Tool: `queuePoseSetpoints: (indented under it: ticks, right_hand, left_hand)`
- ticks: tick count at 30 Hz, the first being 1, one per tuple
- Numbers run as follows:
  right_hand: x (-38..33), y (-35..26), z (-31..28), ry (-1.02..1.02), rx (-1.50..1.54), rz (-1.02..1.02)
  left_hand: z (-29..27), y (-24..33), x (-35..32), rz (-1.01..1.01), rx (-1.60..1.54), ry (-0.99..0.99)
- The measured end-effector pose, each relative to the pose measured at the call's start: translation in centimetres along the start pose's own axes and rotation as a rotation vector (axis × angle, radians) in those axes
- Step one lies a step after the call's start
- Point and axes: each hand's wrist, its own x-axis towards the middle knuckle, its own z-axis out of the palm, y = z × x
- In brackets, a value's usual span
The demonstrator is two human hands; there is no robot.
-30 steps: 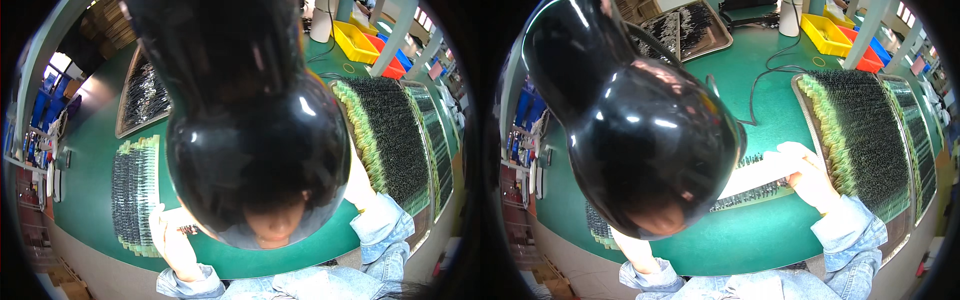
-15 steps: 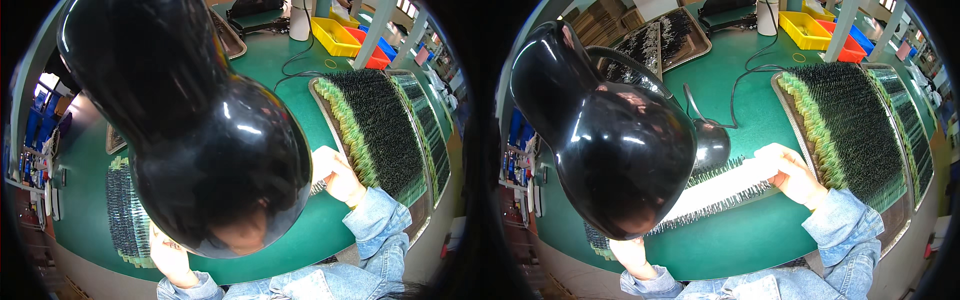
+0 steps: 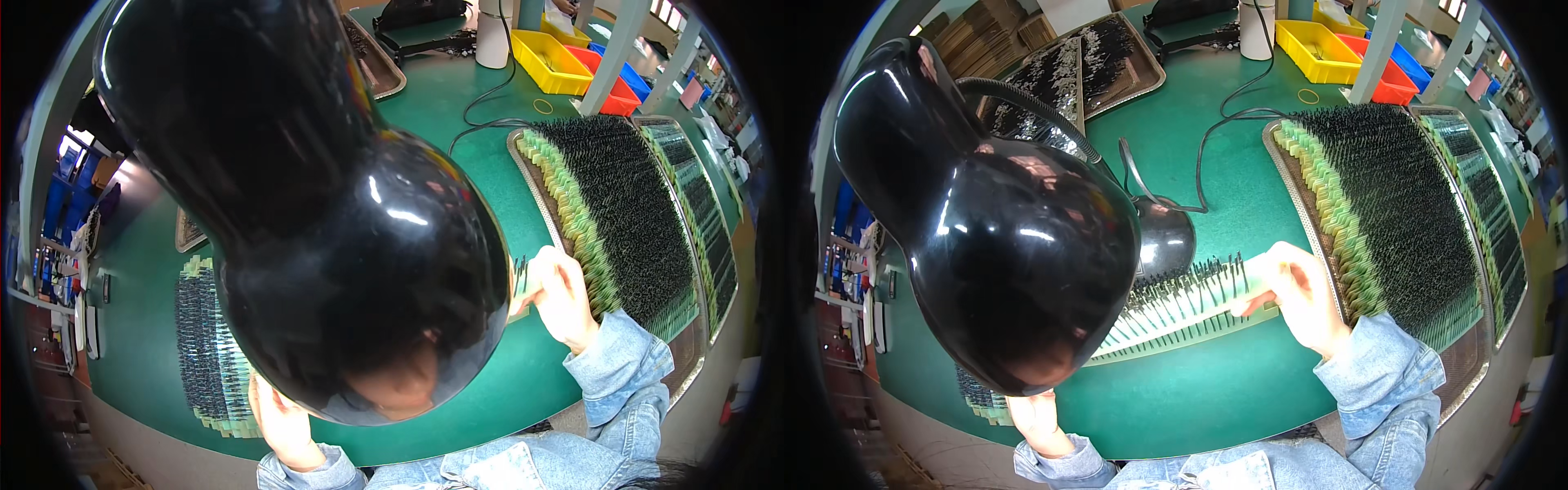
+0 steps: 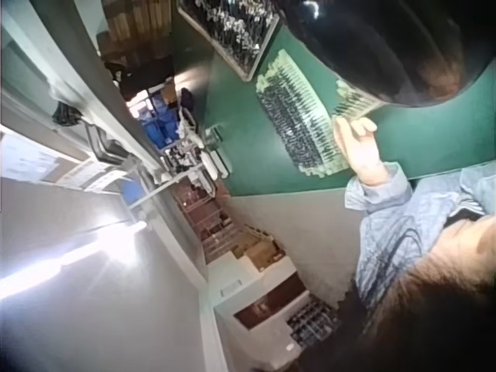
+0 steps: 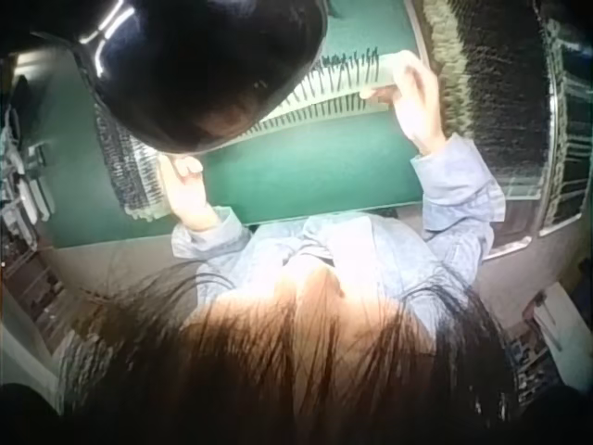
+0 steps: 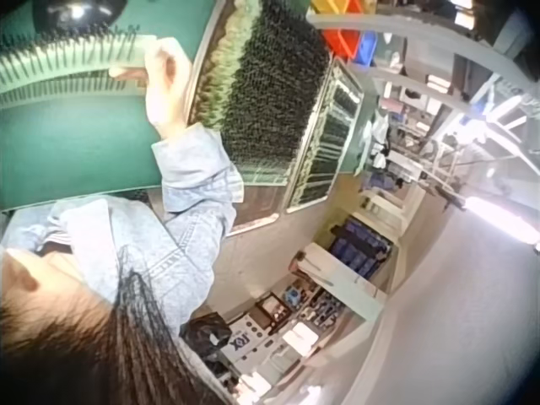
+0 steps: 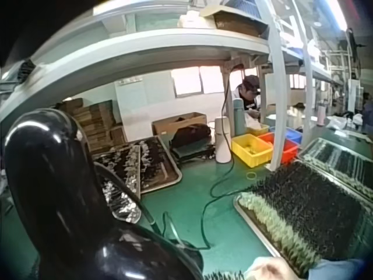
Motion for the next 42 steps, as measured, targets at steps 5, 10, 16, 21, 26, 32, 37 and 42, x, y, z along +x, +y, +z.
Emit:
queuePoseSetpoints:
  ticks: [5,10,16,21,26,32,37,42]
  right_hand:
    - [-0.8,-1.3,2.1,0.083,-0.296,-0.105]
    - [-1.0,-1.3,1.7,0.094,-0.269,-0.059]
    - [-0.3,-1.3,1.4,0.091,-0.357,-0.018]
    - [0.9,0.7,0.7,0.247,-0.481,0.037]
    - [1.0,-1.3,0.5,0.337,-0.367,0.055]
    - [1.5,1.6,0.0,0.421,-0.494,0.142]
    - [1.5,0.5,-0.4,0.408,-0.392,0.081]
    - [1.4,1.3,-0.5,0.356,-0.277,0.013]
  left_hand:
    - [0.7,0.8,0.4,0.156,0.247,0.01]
    - [3.7,3.2,-0.1,-0.226,-0.185,0.117]
    - [5.9,4.4,-0.9,-0.216,-0.24,0.185]
    - [5.6,5.0,-1.3,-0.123,-0.109,-0.071]
    - [5.5,4.8,-0.9,-0.172,-0.06,-0.441]
    - [4.4,4.7,-1.5,-0.126,-0.107,-0.375]
    - [4.0,5.7,-1.1,-0.355,0.254,-0.778]
    - [4.7,4.7,-1.9,-0.433,0.325,-0.903]
